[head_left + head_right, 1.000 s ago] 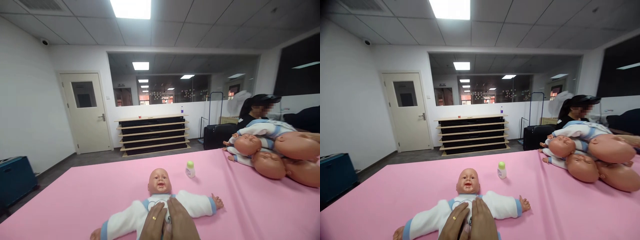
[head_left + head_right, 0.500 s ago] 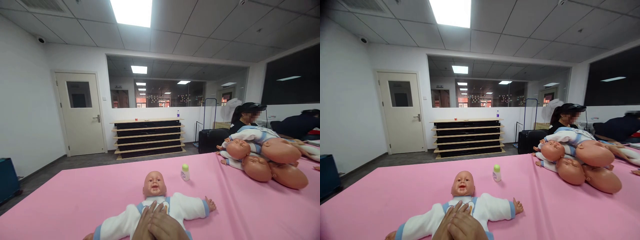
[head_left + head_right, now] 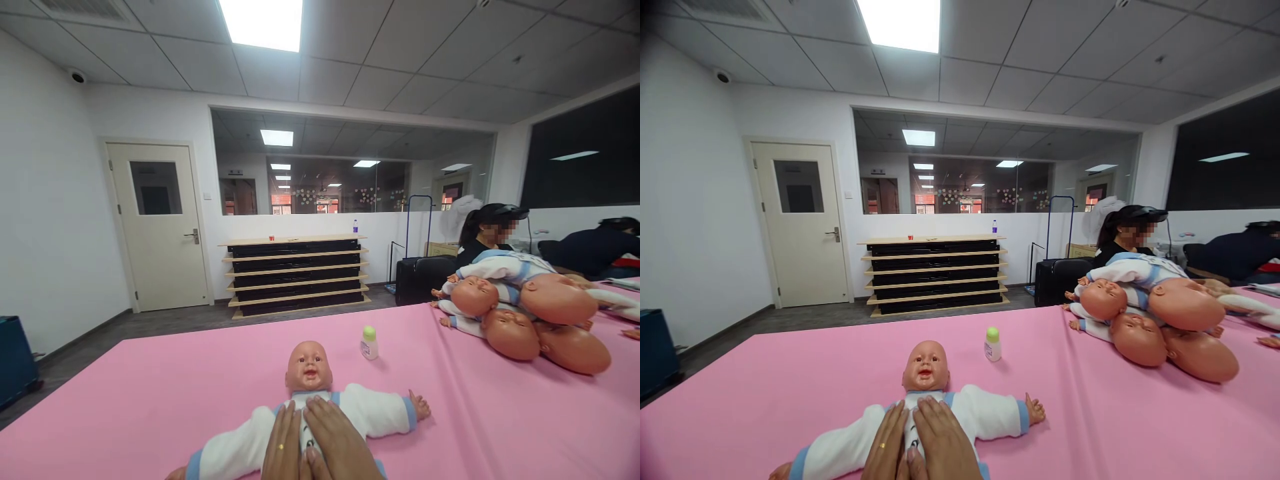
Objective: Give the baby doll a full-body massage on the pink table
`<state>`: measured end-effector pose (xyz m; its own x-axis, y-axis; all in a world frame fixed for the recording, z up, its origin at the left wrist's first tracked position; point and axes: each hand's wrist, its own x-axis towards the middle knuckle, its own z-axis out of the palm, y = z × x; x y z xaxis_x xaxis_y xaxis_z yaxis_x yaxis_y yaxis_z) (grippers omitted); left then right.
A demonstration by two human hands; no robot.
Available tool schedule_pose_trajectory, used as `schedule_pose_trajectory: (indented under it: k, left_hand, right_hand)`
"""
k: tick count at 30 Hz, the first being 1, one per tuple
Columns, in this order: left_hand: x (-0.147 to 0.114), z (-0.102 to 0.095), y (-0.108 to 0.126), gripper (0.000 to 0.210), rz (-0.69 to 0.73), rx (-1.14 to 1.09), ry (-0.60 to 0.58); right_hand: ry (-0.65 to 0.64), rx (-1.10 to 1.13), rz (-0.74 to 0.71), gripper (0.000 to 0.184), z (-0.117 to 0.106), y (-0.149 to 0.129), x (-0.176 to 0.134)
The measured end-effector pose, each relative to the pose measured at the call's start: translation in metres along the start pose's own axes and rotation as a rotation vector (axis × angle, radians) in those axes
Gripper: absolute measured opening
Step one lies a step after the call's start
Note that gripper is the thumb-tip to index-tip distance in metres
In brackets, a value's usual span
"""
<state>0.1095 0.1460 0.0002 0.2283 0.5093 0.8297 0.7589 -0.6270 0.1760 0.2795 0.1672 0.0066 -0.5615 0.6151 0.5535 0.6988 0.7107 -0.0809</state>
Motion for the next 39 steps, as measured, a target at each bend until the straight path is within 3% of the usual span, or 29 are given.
schedule_pose_trajectory:
  k: [4, 7, 10, 12, 15, 17, 21, 24, 27, 31, 36, 39]
  left_hand:
    - [-0.001, 0.009, -0.005, 0.051, 0.215, -0.062, -0.018]
    - [0.005, 0.01, -0.009, 0.051, 0.33, -0.069, -0.076]
    - [0.011, 0.01, -0.011, 0.052, 0.375, -0.066, -0.125]
    - [0.012, 0.01, -0.011, 0.053, 0.313, -0.062, -0.138]
    - [0.005, 0.014, -0.01, 0.054, 0.136, -0.049, -0.137]
    - [-0.004, 0.019, -0.011, 0.057, 0.012, -0.035, -0.114]
    - [-0.018, 0.023, -0.016, 0.063, -0.19, -0.037, -0.013]
    - [-0.015, 0.015, -0.014, 0.061, -0.185, -0.08, 0.03]
    - [-0.004, 0.003, -0.006, 0.062, -0.066, -0.105, 0.04]
    - [0.006, 0.002, -0.005, 0.06, 0.093, -0.091, 0.018]
    - [0.006, 0.016, -0.023, 0.059, 0.363, -0.071, -0.012]
    - [0.0, 0.016, -0.022, 0.054, 0.32, -0.092, -0.071]
  right_hand:
    - [0.051, -0.072, 0.165, 0.06, 0.026, 0.014, -0.018]
    - [0.184, -0.197, 0.274, 0.056, 0.044, 0.022, -0.032]
    - [0.374, -0.272, 0.227, 0.05, 0.04, 0.017, -0.031]
    - [0.465, -0.262, 0.07, 0.049, 0.024, 0.007, -0.023]
    - [0.49, -0.193, -0.194, 0.044, -0.004, -0.007, -0.009]
    - [0.488, -0.163, -0.259, 0.04, -0.017, -0.013, -0.003]
    - [0.429, -0.104, -0.308, 0.031, -0.013, -0.016, 0.005]
    - [0.333, -0.04, -0.366, 0.028, 0.0, -0.015, 0.011]
    - [0.188, -0.025, -0.277, 0.031, 0.003, -0.014, 0.014]
    - [0.021, -0.049, -0.045, 0.058, 0.0, -0.009, 0.008]
    - [0.052, -0.063, 0.212, 0.065, 0.024, 0.005, -0.013]
    - [0.164, -0.119, 0.305, 0.061, 0.039, 0.013, -0.026]
